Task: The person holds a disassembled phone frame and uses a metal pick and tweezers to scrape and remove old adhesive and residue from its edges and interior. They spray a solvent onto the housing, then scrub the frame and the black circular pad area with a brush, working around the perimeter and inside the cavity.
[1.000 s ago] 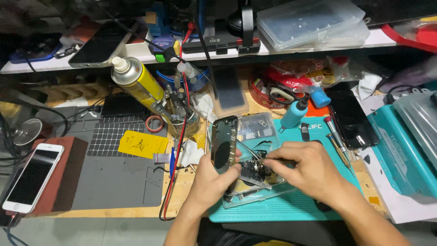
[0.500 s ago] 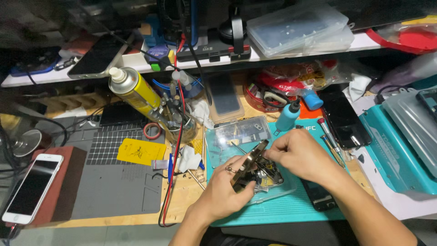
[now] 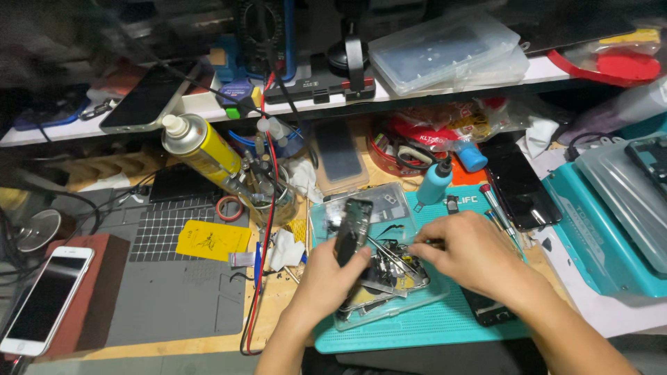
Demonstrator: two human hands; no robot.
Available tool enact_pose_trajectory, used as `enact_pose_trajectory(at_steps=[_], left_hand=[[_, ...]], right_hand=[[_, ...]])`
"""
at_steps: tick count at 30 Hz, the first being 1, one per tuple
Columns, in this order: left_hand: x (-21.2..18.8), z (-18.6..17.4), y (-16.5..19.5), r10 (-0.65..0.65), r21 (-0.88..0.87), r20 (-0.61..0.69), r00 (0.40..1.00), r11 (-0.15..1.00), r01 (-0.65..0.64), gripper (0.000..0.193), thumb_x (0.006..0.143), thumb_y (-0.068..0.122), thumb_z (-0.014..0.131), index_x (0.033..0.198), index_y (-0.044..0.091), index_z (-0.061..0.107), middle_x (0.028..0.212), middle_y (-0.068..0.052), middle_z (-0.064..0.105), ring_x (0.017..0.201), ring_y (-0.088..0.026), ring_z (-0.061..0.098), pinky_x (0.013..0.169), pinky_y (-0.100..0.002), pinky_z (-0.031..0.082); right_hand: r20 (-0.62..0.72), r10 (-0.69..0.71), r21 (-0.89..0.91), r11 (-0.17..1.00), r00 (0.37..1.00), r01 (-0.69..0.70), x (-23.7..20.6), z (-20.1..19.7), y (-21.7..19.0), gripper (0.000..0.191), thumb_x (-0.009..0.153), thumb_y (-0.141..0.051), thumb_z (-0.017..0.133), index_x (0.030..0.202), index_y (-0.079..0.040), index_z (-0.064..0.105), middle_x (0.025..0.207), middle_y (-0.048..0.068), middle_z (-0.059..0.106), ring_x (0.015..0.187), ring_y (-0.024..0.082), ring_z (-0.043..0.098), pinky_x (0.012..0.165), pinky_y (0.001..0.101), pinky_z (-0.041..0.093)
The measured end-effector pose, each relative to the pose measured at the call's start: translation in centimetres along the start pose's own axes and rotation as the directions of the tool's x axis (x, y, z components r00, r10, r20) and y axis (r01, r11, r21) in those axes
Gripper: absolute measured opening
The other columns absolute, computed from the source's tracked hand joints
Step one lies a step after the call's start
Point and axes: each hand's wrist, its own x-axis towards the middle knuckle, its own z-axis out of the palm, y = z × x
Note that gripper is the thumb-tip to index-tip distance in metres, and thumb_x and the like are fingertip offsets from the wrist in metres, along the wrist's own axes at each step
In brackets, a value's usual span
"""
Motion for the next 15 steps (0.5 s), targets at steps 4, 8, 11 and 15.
enact_pose_trajectory(at_steps=[4,8,11,15], left_hand=[[0.4,0.1,0.5,-0.039,-0.471,-0.007,0.999,0.882,0.031,0.03,0.086,0.02,0.073,0.104,-0.004,0.074,0.086,-0.009,0.079,0.077,-0.017,0.075,0.073,-0.03,0.061],[0.2,0.1,1.6,-0.051,-0.771,0.022,0.998,0.635,0.05,0.041,0.091,0.022,0.066,0.116,-0.012,0.069,0.099,-0.02,0.075,0.085,-0.024,0.073,0.075,-0.035,0.06],[-0.4,0.0,2.5,0.009,-0.922,0.075,0.997,0.382,0.066,0.052,0.093,0.026,0.057,0.128,-0.013,0.058,0.118,-0.028,0.069,0.093,-0.029,0.073,0.081,-0.039,0.061],[-1.5,0.2,3.3,0.212,-0.996,0.054,0.976,0.075,0.039,0.064,0.096,0.025,0.054,0.148,-0.008,0.038,0.144,-0.033,0.052,0.108,-0.034,0.067,0.094,-0.043,0.057]], right_hand=[[-0.125,-0.013,0.365,0.929,0.992,0.058,-0.6,0.3,0.7,0.019,0.079,-0.019,0.078,0.091,-0.005,0.082,0.074,0.008,0.079,0.064,0.016,0.073,0.06,0.0313,0.057],[-0.173,-0.026,0.533,0.838,0.985,0.116,-1.4,1.0,0.8,0.018,0.079,-0.01,0.08,0.095,-0.001,0.082,0.079,0.004,0.077,0.069,0.009,0.068,0.061,0.0264,0.054],[-0.269,-0.065,0.616,0.756,0.961,0.223,-1.7,1.5,0.7,0.021,0.082,-0.006,0.079,0.102,0.001,0.078,0.088,0.003,0.075,0.08,0.008,0.071,0.072,0.0233,0.057],[-0.354,0.041,0.613,0.764,0.934,0.199,-2.2,2.3,0.4,0.028,0.081,-0.003,0.081,0.108,0.0,0.074,0.08,0.004,0.071,0.073,0.008,0.065,0.066,0.0227,0.051]])
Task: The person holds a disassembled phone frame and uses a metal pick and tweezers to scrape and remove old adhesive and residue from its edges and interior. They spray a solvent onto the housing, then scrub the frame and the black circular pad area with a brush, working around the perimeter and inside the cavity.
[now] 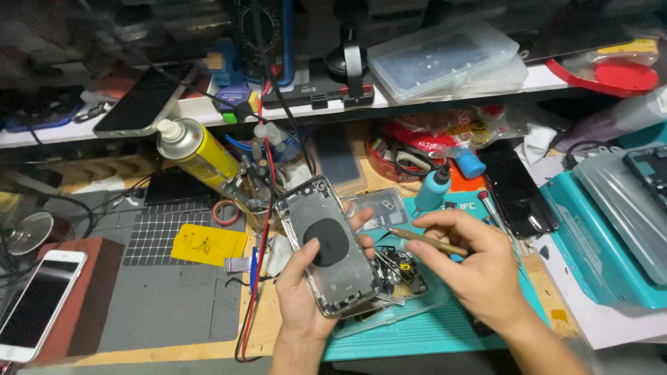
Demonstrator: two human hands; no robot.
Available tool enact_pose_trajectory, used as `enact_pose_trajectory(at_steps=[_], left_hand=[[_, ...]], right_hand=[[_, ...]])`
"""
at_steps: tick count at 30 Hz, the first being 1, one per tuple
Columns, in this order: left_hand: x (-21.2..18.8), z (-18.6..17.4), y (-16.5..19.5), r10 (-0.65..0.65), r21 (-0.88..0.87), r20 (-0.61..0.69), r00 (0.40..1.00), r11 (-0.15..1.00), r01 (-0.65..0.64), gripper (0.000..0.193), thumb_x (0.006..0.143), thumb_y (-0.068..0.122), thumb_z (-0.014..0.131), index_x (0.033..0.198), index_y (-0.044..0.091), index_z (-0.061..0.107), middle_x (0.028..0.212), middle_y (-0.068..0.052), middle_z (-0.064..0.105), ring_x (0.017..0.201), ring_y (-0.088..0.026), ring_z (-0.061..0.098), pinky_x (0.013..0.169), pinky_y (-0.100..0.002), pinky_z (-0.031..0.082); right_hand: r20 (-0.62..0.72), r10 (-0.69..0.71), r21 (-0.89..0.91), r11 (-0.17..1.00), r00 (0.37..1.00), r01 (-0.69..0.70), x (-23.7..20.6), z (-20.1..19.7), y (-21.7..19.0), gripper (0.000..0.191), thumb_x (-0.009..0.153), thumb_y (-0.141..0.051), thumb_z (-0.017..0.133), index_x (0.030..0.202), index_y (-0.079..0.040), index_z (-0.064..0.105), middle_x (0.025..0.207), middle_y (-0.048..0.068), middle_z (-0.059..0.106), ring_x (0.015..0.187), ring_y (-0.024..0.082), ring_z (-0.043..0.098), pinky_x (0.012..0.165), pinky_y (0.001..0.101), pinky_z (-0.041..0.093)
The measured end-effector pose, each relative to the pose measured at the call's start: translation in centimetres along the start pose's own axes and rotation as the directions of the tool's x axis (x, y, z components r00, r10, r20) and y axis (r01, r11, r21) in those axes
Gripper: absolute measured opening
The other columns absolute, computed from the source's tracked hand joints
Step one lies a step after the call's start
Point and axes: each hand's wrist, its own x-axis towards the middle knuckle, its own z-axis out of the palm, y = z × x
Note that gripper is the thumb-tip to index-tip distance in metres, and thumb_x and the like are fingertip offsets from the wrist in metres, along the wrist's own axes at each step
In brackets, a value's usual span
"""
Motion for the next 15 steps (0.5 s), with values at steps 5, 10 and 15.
enact_pose_trajectory(at_steps=[5,10,15], left_hand=[[-0.4,0.6,-0.4,0.031,-0.039,0.084,0.996,0.999,-0.028,0.068,0.098,0.024,0.055,0.155,-0.005,0.034,0.151,-0.035,0.046,0.117,-0.035,0.063,0.105,-0.044,0.052],[-0.5,0.9,-0.5,0.032,0.066,0.106,0.994,0.997,-0.039,0.068,0.098,0.026,0.057,0.153,-0.006,0.035,0.142,-0.034,0.052,0.118,-0.036,0.063,0.103,-0.046,0.052],[-0.8,0.9,-0.8,0.037,0.144,0.082,0.996,0.988,-0.049,0.067,0.095,0.024,0.059,0.15,-0.008,0.039,0.137,-0.03,0.057,0.115,-0.034,0.066,0.104,-0.046,0.054]], right_hand=[[0.002,-0.048,0.032,0.998,0.999,0.048,-0.2,1.2,0.3,0.026,0.08,-0.001,0.081,0.103,0.0,0.069,0.085,0.003,0.075,0.079,0.008,0.07,0.069,0.0229,0.055],[-0.01,-0.148,0.072,0.986,0.989,0.148,-0.4,2.0,0.5,0.021,0.083,0.002,0.077,0.102,0.002,0.069,0.093,0.005,0.076,0.089,0.011,0.076,0.078,0.0238,0.059],[-0.022,-0.227,0.057,0.972,0.974,0.228,-0.6,2.1,0.5,0.018,0.084,0.004,0.076,0.101,0.003,0.071,0.094,0.007,0.073,0.089,0.012,0.077,0.079,0.0244,0.061]])
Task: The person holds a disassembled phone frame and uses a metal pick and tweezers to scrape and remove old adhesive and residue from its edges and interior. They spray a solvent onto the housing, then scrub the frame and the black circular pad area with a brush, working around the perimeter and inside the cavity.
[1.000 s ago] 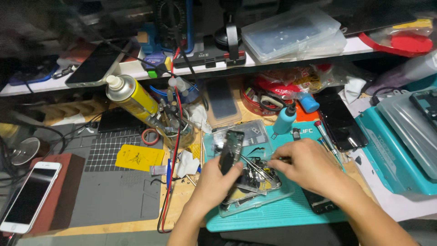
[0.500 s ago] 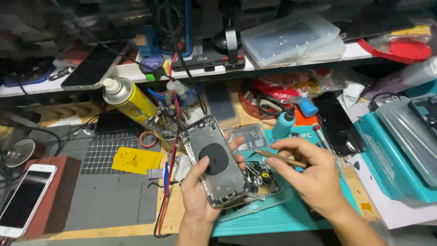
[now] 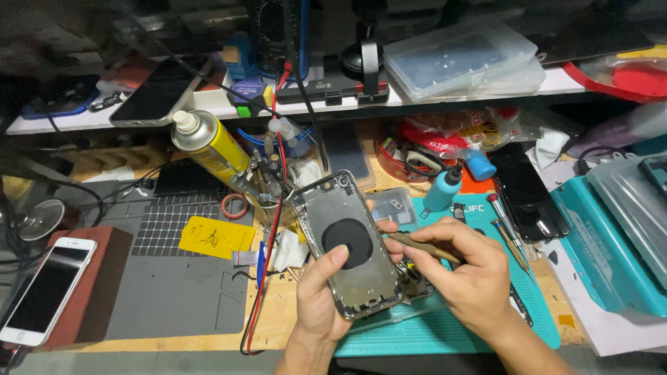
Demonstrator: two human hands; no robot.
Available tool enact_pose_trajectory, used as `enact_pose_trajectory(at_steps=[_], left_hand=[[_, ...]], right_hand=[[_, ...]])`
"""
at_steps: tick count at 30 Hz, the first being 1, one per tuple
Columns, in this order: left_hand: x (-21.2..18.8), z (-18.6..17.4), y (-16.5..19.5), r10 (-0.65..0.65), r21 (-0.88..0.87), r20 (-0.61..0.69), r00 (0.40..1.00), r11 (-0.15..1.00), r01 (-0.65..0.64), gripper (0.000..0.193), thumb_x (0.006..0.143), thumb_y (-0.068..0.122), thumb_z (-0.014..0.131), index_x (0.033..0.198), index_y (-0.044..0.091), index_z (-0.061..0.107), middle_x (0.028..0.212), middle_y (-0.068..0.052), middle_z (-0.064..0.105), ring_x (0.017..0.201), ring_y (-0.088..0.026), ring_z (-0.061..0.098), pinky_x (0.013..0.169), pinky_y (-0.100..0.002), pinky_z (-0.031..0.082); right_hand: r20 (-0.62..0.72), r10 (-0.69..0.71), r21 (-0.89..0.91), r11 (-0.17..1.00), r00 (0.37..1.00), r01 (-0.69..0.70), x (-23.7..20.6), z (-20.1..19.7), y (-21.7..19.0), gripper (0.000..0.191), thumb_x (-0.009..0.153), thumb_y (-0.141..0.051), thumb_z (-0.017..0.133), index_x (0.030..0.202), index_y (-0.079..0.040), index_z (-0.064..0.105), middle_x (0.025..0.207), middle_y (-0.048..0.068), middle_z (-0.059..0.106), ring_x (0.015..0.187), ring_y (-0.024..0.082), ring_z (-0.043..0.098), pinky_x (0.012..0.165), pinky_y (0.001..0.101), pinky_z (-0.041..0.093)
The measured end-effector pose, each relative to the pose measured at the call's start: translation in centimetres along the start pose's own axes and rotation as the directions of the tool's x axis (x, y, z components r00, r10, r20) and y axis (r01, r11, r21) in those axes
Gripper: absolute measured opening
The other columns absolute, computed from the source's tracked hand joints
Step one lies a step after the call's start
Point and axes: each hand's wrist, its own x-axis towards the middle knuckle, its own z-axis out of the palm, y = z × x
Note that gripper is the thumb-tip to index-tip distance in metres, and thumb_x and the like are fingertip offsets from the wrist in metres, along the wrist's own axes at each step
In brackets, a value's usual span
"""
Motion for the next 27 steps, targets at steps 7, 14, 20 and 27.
enact_pose_trajectory(at_steps=[7,14,20,27], left_hand=[[-0.3,-0.3,0.0,0.0,0.109,0.019,1.0,0.994,-0.002,0.06,0.098,0.019,0.063,0.143,-0.018,0.046,0.13,-0.034,0.059,0.112,-0.035,0.069,0.102,-0.045,0.057],[0.2,-0.2,0.8,-0.048,-0.057,0.101,0.994,0.997,0.054,0.085,0.104,0.065,0.031,0.147,-0.007,0.044,0.14,-0.028,0.059,0.105,-0.034,0.07,0.086,-0.043,0.061],[0.4,-1.7,1.0,-0.273,-0.124,0.241,0.931,0.943,0.309,0.088,0.111,0.069,0.023,0.142,-0.008,0.052,0.126,-0.025,0.068,0.108,-0.034,0.07,0.096,-0.044,0.058],[0.6,-2.7,-0.7,-0.302,-0.264,0.126,0.945,0.908,0.325,0.057,0.117,0.042,0.026,0.139,-0.001,0.056,0.127,-0.015,0.069,0.113,-0.025,0.068,0.103,-0.038,0.054]], right_hand=[[-0.007,0.014,-0.102,0.995,1.0,-0.015,-0.3,-0.1,0.4,0.015,0.084,-0.001,0.078,0.098,0.003,0.075,0.08,0.006,0.075,0.069,0.009,0.07,0.061,0.0215,0.053],[-0.116,0.054,-0.211,0.974,0.992,-0.078,0.3,-0.8,-1.4,0.015,0.085,-0.001,0.077,0.099,0.003,0.075,0.077,0.007,0.073,0.065,0.01,0.063,0.058,0.0243,0.048],[0.202,-0.29,-0.23,0.914,0.935,0.333,0.8,-1.9,-6.0,0.018,0.082,-0.002,0.078,0.099,-0.001,0.072,0.095,0.006,0.069,0.073,0.008,0.073,0.063,0.0233,0.054],[0.425,-0.364,-0.386,0.755,0.829,0.53,1.6,-0.9,-8.3,0.027,0.076,-0.005,0.082,0.103,-0.004,0.077,0.091,0.004,0.065,0.066,0.015,0.067,0.057,0.0283,0.05]])
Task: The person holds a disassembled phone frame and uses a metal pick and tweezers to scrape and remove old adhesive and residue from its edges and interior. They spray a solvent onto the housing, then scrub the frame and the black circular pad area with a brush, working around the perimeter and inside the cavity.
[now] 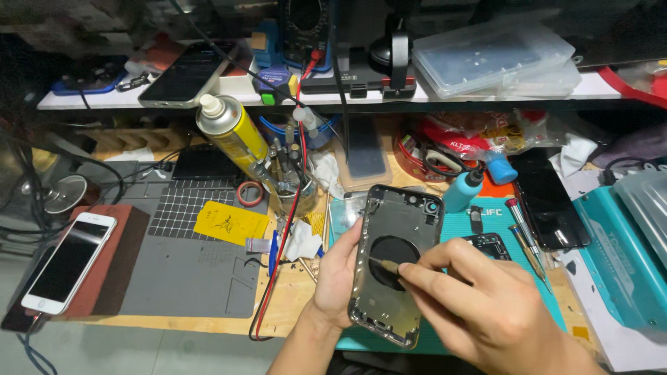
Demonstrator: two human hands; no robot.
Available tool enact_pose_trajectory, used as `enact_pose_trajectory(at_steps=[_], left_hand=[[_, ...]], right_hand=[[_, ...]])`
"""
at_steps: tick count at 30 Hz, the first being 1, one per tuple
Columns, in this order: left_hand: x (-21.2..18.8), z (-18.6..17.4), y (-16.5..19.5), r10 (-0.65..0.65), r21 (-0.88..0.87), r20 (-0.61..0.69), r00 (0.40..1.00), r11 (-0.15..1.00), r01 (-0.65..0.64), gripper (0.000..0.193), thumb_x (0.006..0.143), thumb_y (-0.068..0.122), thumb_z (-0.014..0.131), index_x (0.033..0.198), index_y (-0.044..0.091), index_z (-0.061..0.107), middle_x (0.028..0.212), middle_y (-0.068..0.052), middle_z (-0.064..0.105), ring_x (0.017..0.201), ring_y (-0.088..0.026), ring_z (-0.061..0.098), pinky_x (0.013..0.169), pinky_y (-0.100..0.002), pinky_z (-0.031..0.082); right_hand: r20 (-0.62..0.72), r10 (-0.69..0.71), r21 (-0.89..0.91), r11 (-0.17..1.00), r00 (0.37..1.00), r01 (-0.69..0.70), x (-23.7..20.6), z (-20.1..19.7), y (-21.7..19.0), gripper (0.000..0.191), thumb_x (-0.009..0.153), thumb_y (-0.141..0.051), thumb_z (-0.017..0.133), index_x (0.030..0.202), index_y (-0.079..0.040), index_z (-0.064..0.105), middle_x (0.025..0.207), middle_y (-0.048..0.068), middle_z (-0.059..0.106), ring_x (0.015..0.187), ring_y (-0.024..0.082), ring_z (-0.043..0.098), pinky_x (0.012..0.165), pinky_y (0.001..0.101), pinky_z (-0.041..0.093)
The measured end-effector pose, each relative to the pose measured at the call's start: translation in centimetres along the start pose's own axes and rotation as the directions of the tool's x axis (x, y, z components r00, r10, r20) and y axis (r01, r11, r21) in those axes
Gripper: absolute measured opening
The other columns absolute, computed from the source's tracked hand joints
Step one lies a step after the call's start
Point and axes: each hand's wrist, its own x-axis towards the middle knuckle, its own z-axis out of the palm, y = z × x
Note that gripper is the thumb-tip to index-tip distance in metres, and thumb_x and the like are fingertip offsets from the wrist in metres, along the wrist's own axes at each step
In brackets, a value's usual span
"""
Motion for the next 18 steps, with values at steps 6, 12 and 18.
enact_pose_trajectory(at_steps=[6,12,18], left_hand=[[-0.11,0.44,-0.08,-0.03,0.001,0.007,1.0,1.0,0.03,0.058,0.116,0.042,0.026,0.14,0.0,0.056,0.13,-0.015,0.068,0.116,-0.024,0.067,0.107,-0.038,0.053],[-0.3,0.68,-0.16,-0.043,0.018,0.02,0.999,0.999,0.042,0.06,0.117,0.043,0.025,0.143,-0.001,0.055,0.133,-0.016,0.066,0.119,-0.024,0.066,0.109,-0.038,0.052],[-0.41,0.85,-0.15,-0.044,0.039,0.015,0.999,0.998,0.043,0.061,0.116,0.043,0.024,0.143,-0.003,0.054,0.134,-0.016,0.066,0.12,-0.025,0.065,0.109,-0.037,0.051]], right_hand=[[-0.088,0.088,-0.001,0.996,0.992,-0.088,0.44,0.04,-0.65,0.024,0.073,-0.004,0.082,0.096,-0.002,0.075,0.085,0.006,0.067,0.062,0.014,0.067,0.054,0.0266,0.052],[-0.084,0.082,0.013,0.997,0.993,-0.081,0.71,-0.05,-0.6,0.022,0.073,-0.002,0.081,0.094,-0.002,0.075,0.085,0.006,0.068,0.062,0.014,0.068,0.054,0.026,0.052],[-0.085,0.1,0.045,0.994,0.991,-0.096,0.67,0.01,-0.76,0.022,0.074,-0.003,0.081,0.095,-0.002,0.075,0.086,0.005,0.068,0.062,0.012,0.069,0.053,0.0242,0.053]])
